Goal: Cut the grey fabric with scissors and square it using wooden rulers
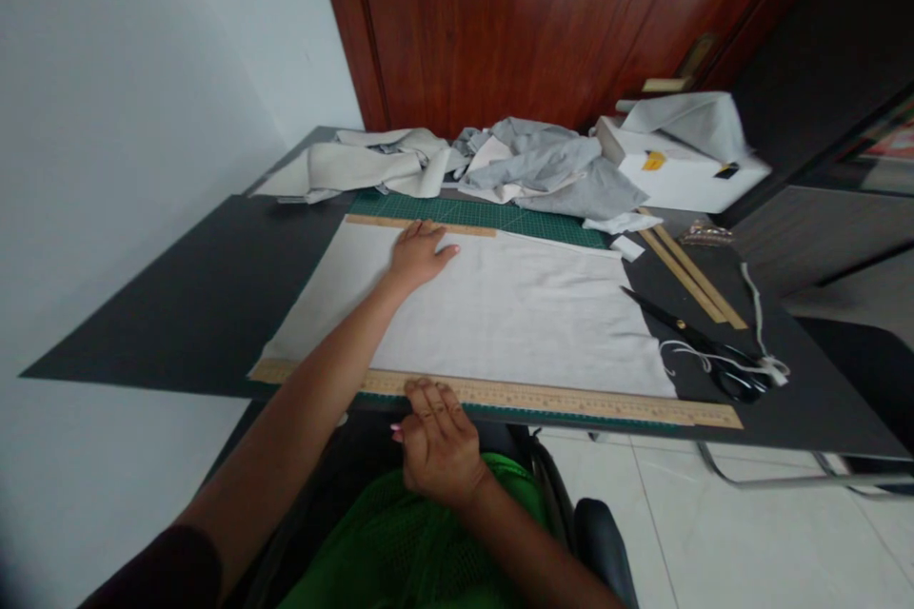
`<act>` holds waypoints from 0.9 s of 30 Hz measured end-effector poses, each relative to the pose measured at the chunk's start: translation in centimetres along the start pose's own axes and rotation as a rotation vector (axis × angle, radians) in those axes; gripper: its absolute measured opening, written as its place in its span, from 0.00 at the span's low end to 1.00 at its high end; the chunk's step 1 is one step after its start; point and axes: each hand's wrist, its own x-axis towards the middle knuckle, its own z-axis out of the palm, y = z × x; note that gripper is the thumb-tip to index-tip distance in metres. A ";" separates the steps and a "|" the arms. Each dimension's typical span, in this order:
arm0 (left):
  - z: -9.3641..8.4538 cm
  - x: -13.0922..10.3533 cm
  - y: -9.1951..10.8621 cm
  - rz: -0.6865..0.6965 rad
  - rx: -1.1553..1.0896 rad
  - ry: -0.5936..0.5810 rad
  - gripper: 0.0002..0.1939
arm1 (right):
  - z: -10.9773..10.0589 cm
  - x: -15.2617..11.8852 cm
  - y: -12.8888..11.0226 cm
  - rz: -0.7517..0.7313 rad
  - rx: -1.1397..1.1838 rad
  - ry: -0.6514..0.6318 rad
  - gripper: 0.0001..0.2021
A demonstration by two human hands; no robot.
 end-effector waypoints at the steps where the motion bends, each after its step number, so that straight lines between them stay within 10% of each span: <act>1: 0.0 0.0 0.0 -0.002 0.008 -0.001 0.28 | 0.0 0.0 0.0 0.001 0.002 0.002 0.09; 27: 0.4 0.0 -0.2 0.016 0.004 0.009 0.28 | -0.1 -0.2 0.0 -0.003 -0.007 -0.016 0.09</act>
